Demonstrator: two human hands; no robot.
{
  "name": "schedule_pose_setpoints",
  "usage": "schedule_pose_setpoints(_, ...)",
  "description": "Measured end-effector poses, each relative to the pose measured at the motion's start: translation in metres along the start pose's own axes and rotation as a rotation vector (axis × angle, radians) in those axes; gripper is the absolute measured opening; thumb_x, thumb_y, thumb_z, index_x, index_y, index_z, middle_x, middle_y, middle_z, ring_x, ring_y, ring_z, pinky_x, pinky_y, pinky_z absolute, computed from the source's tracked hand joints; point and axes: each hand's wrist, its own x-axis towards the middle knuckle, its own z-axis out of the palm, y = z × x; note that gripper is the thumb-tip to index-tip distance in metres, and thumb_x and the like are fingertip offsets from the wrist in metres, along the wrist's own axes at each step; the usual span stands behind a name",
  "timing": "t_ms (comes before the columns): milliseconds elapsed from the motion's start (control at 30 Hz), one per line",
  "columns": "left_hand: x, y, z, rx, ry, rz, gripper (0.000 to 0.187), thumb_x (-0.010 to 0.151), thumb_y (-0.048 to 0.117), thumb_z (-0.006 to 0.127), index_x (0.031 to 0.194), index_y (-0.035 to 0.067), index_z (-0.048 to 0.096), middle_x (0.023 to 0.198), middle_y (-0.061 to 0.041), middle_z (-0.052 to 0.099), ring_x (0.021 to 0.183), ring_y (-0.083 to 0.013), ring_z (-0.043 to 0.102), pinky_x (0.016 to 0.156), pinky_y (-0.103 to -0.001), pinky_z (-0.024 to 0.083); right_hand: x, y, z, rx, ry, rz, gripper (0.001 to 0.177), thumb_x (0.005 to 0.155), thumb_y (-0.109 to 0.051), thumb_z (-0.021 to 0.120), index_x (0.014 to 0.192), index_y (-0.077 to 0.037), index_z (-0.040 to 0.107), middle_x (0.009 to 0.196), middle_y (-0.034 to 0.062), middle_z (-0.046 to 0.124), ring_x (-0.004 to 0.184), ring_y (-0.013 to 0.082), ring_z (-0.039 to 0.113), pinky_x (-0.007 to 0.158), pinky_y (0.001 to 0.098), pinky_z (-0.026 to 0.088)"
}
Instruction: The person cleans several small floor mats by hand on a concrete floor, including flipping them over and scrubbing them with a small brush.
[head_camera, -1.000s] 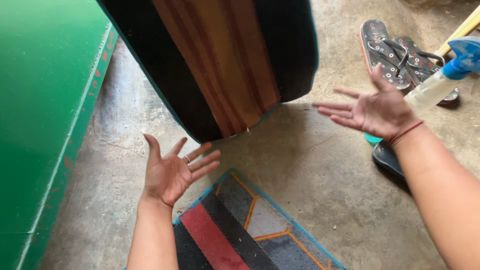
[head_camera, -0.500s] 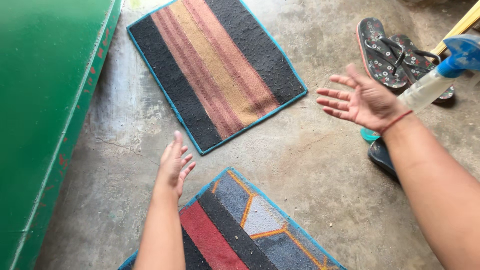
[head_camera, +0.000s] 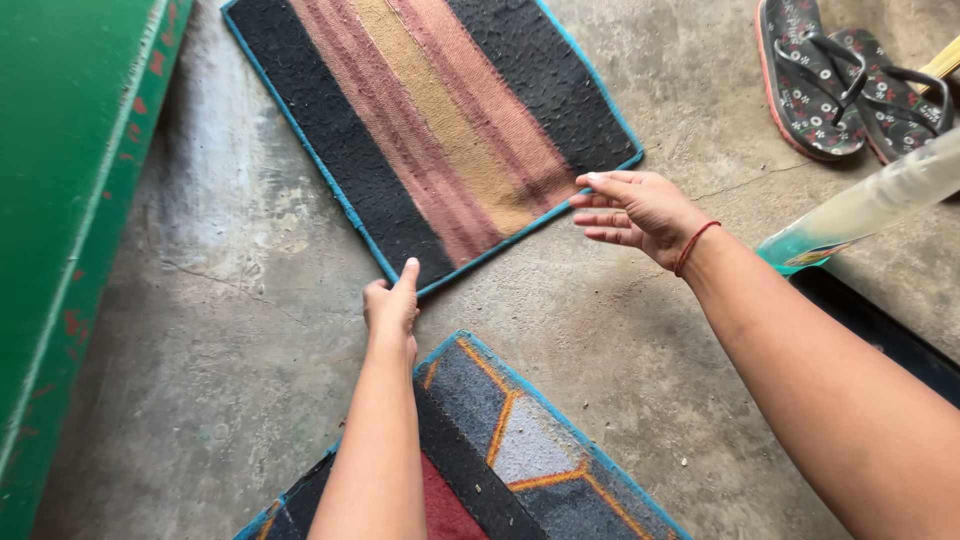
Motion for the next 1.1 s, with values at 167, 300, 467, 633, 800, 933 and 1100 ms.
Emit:
schedule_pose_setpoints(167, -0.041, 0.048, -0.002, -0.422, -0.141, 0.113, 0.022, 0.089, 0.024, 0.069, 0.075, 0.006, 0.070, 0.071, 0.003, 0.059, 0.062, -0.0083, 0.052, 0.058, -0.027, 0.049, 0.015, 0.003, -0.002, -0.066, 0.072, -0.232, 0.043, 0.094, -0.027, 0.072, 0.131, -0.009, 0.063, 0.116, 0.0110, 0.071, 0.106, 0.0245, 0.067, 0.087, 0.0397, 0.056)
schedule_pose_setpoints(300, -0.105, 0.125, -0.021, -0.697, -0.530, 0.264, 0.017, 0.091, 0.018, 0.071, 0.078, 0.008, 0.065, 0.072, 0.003, 0.059, 0.066, -0.0073, 0.058, 0.067, -0.026, 0.059, -0.016, -0.010, -0.008, -0.693, 0.185, -0.790, 0.083, 0.081, -0.025, 0.086, 0.151, -0.013, 0.043, 0.135, 0.0115, 0.056, 0.125, 0.0301, 0.058, 0.098, 0.0424, 0.053)
schedule_pose_setpoints(467, -0.173, 0.177, -0.035, -0.363, -0.639, 0.567, 0.024, 0.093, 0.025, 0.075, 0.088, 0.002, 0.073, 0.076, 0.001, 0.064, 0.069, -0.0082, 0.057, 0.065, -0.026, 0.050, -0.049, -0.031, 0.016, -1.050, 0.305, -1.384, 0.024, 0.097, -0.021, 0.073, 0.119, -0.013, 0.078, 0.135, 0.0153, 0.071, 0.134, 0.0357, 0.060, 0.117, 0.0460, 0.043)
schedule_pose_setpoints(633, -0.156, 0.179, -0.061, -0.185, -0.270, 0.821, 0.028, 0.095, 0.028, 0.076, 0.093, 0.000, 0.074, 0.078, -0.003, 0.069, 0.070, -0.0102, 0.061, 0.065, -0.027, 0.050, -0.083, -0.079, 0.020, -0.812, 0.380, -1.303, 0.034, 0.099, -0.030, 0.071, 0.127, -0.012, 0.067, 0.133, 0.0164, 0.065, 0.131, 0.0354, 0.056, 0.115, 0.0472, 0.041)
schedule_pose_setpoints(800, -0.138, 0.189, -0.094, 0.057, 0.099, 0.926, 0.031, 0.097, 0.030, 0.077, 0.099, -0.001, 0.074, 0.081, -0.007, 0.073, 0.072, -0.0122, 0.064, 0.066, -0.027, 0.050, -0.093, -0.139, 0.028, -0.680, 0.391, -1.320, 0.054, 0.096, -0.040, 0.069, 0.138, -0.011, 0.053, 0.140, 0.0216, 0.055, 0.136, 0.0404, 0.047, 0.117, 0.0518, 0.036)
schedule_pose_setpoints(933, -0.168, 0.208, -0.105, -0.202, 0.096, 1.082, 0.032, 0.101, 0.030, 0.074, 0.103, -0.002, 0.074, 0.086, -0.007, 0.078, 0.075, -0.0097, 0.067, 0.069, -0.026, 0.052, -0.098, -0.182, 0.021, -0.601, 0.434, -1.356, 0.070, 0.094, -0.047, 0.068, 0.147, -0.010, 0.042, 0.145, 0.0258, 0.047, 0.140, 0.0445, 0.039, 0.119, 0.0554, 0.032)
schedule_pose_setpoints(1100, -0.119, 0.198, -0.105, -0.267, 0.030, 0.756, 0.031, 0.093, 0.026, 0.074, 0.109, -0.001, 0.074, 0.101, -0.012, 0.080, 0.088, -0.0136, 0.071, 0.080, -0.030, 0.055, -0.075, -0.185, -0.014, -0.634, 0.507, -1.292, 0.091, 0.091, -0.057, 0.067, 0.159, -0.010, 0.028, 0.152, 0.0310, 0.037, 0.145, 0.0496, 0.030, 0.121, 0.0600, 0.027)
